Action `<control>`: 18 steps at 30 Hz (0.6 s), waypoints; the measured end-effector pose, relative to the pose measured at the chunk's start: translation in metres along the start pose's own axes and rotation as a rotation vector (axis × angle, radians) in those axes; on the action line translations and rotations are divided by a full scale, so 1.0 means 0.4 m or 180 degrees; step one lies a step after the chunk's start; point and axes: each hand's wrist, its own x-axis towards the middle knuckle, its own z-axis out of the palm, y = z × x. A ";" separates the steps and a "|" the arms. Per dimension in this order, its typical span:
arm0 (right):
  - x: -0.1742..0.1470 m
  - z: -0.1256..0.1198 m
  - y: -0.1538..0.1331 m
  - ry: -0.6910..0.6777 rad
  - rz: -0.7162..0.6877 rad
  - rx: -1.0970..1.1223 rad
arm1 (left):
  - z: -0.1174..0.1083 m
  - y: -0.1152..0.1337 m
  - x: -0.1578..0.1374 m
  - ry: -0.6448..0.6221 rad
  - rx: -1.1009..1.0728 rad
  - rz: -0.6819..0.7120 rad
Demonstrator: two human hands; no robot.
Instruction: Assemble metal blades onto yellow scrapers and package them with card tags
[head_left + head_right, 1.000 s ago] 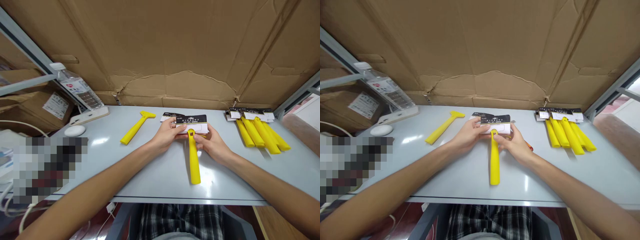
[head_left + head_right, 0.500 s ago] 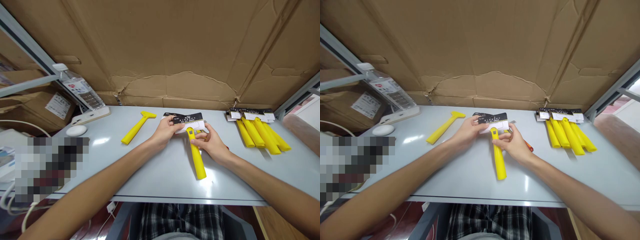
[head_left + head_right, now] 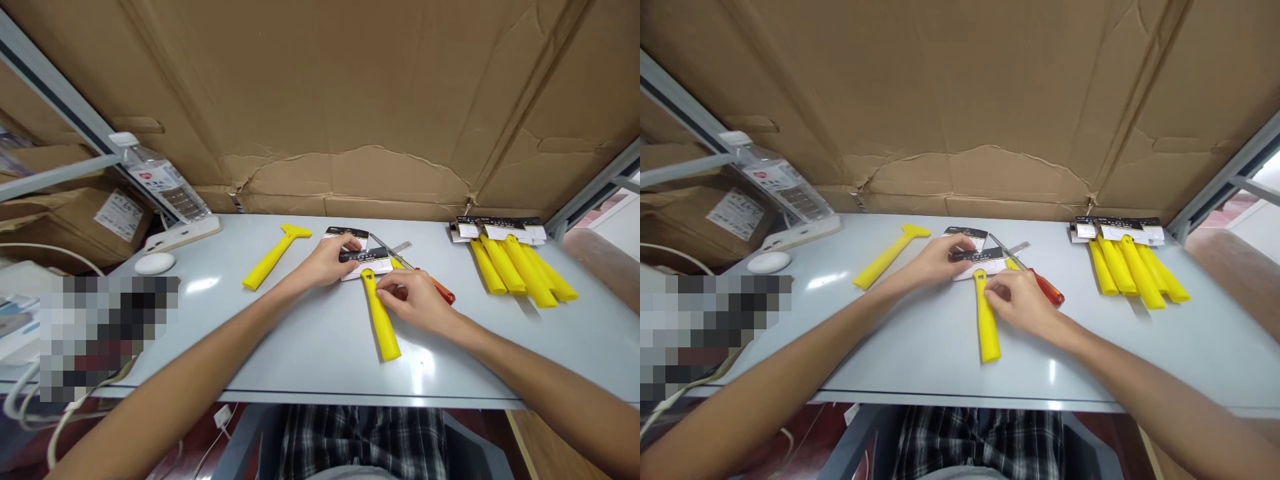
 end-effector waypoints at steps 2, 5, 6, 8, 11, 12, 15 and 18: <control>-0.002 -0.002 -0.004 -0.0043 -0.0026 -0.0099 | 0.007 -0.001 0.000 -0.0012 0.0157 0.0123; -0.003 -0.004 -0.006 -0.0038 -0.0037 -0.0160 | 0.009 0.002 -0.002 -0.0010 0.0348 0.0298; -0.002 -0.005 -0.005 -0.0033 -0.0044 -0.0183 | 0.009 0.004 -0.003 0.0000 0.0399 0.0348; -0.001 -0.005 -0.002 -0.0005 -0.0051 -0.0222 | 0.007 0.007 -0.002 0.0032 0.0481 0.0415; 0.004 -0.008 0.008 0.0073 -0.0068 -0.0303 | -0.006 0.008 0.005 0.0146 0.0599 0.0375; 0.006 -0.009 0.013 0.0108 -0.0077 -0.0346 | -0.014 0.006 0.007 0.0207 0.0643 0.0331; 0.011 -0.014 0.025 0.0197 -0.0085 -0.0508 | -0.044 -0.010 0.014 0.0357 0.0867 0.0289; 0.015 -0.019 0.032 0.0216 -0.0072 -0.0630 | -0.066 -0.043 0.016 0.0325 0.1146 0.0274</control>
